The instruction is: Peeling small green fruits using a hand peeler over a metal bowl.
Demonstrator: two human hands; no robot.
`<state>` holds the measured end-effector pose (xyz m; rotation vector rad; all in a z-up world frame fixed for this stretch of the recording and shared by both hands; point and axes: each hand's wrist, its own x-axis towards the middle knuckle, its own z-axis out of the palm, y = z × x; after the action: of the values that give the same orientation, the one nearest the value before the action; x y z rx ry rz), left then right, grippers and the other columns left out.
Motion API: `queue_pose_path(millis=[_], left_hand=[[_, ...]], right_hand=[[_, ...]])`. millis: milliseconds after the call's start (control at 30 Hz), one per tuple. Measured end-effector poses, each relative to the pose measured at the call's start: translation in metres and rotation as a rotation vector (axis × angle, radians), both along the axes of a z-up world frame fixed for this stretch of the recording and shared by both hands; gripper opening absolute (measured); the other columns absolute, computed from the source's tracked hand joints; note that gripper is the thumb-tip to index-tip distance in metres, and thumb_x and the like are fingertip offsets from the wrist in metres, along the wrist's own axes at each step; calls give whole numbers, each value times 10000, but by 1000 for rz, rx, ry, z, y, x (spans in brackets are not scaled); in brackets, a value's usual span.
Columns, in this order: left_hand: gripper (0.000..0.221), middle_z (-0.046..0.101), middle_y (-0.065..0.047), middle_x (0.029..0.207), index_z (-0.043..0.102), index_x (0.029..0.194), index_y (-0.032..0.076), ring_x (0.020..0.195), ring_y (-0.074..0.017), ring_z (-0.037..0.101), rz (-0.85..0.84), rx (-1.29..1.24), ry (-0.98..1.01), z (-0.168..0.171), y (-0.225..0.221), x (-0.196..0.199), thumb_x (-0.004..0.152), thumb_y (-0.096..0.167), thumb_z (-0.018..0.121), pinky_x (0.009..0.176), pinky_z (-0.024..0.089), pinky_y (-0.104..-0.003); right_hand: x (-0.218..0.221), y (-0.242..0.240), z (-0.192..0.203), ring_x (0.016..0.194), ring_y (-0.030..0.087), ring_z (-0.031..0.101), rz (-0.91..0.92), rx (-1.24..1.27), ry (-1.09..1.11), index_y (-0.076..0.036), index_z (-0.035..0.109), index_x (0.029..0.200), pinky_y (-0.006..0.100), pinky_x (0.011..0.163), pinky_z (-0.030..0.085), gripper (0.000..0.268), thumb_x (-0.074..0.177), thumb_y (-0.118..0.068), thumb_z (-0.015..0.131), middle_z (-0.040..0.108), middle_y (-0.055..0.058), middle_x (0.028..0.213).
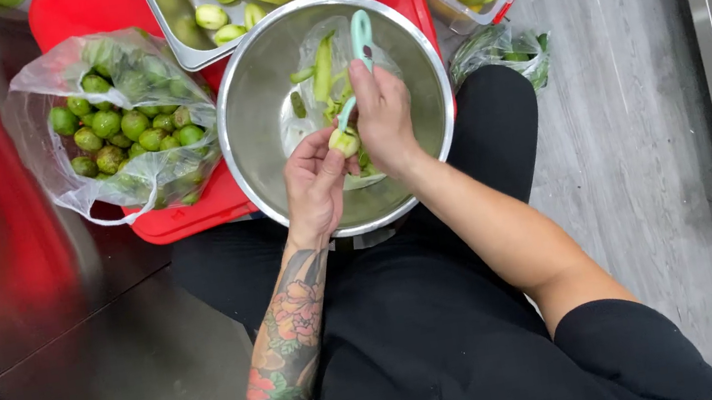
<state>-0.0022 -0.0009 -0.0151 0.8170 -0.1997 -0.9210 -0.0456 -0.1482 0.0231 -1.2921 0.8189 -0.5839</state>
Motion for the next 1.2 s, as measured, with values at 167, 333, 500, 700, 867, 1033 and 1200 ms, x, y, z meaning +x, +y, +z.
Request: queue_pose_path(millis=[167, 333, 500, 700, 867, 1033, 1200], left_hand=[[351, 711, -136, 1122, 621, 1318, -59, 876, -194, 652, -36, -85, 91, 7, -1, 1, 1033, 137, 683, 810, 548, -315], [315, 704, -137, 1093, 636, 1302, -63, 867, -190, 651, 25, -34, 102, -18, 1, 0, 1059, 133, 677, 790, 549, -307], [301, 720, -118, 1074, 652, 1305, -61, 834, -170, 658, -68, -18, -71, 2, -7, 10, 1046, 92, 673, 777, 558, -306], [361, 724, -83, 1142, 603, 1304, -54, 931, -124, 696, 416, 259, -454, 42, -36, 130, 984, 71, 712, 751, 598, -273], [367, 743, -81, 1075, 666, 1240, 7, 864, -126, 725, 761, 609, -799, 72, 7, 186, 907, 96, 791, 710, 609, -268], [199, 720, -111, 1000, 733, 1059, 39, 847, -215, 742, 1031, 1065, -1111, 35, 96, 234, 862, 12, 745, 783, 609, -357], [348, 681, -187, 1059, 745, 1040, 50, 1010, -415, 631, 502, 1438, -1522, 8, 124, 258, 700, -22, 729, 892, 534, -489]], right_hand=[[12, -15, -32, 574, 158, 572, 41, 383, -31, -38, 587, 920, 315, 494, 471, 373, 1080, -373, 552, 584, 69, 698], [7, -9, 3, 595, 203, 672, 65, 548, -202, -34, 599, 903, 333, 566, 536, 372, 1033, -370, 509, 672, 115, 680], [20, -27, -45, 479, 193, 573, -13, 622, -23, -50, 554, 817, 372, 448, 474, 401, 1041, -384, 562, 546, 47, 616], [0, 4, 0, 748, 103, 649, 200, -101, 77, -9, 649, 1014, 276, 683, 518, 307, 1067, -307, 594, 739, 60, 848], [-16, -4, -11, 845, 80, 660, 257, -251, 62, 15, 687, 1077, 258, 763, 527, 198, 1017, -173, 686, 736, 36, 945], [-31, -1, -8, 819, 67, 634, 268, -324, 115, 19, 699, 1043, 253, 744, 512, 188, 997, -163, 713, 729, 31, 925], [-29, 10, 8, 748, 61, 625, 268, -287, 196, -1, 723, 1011, 251, 693, 509, 198, 1000, -198, 701, 734, 12, 845]])
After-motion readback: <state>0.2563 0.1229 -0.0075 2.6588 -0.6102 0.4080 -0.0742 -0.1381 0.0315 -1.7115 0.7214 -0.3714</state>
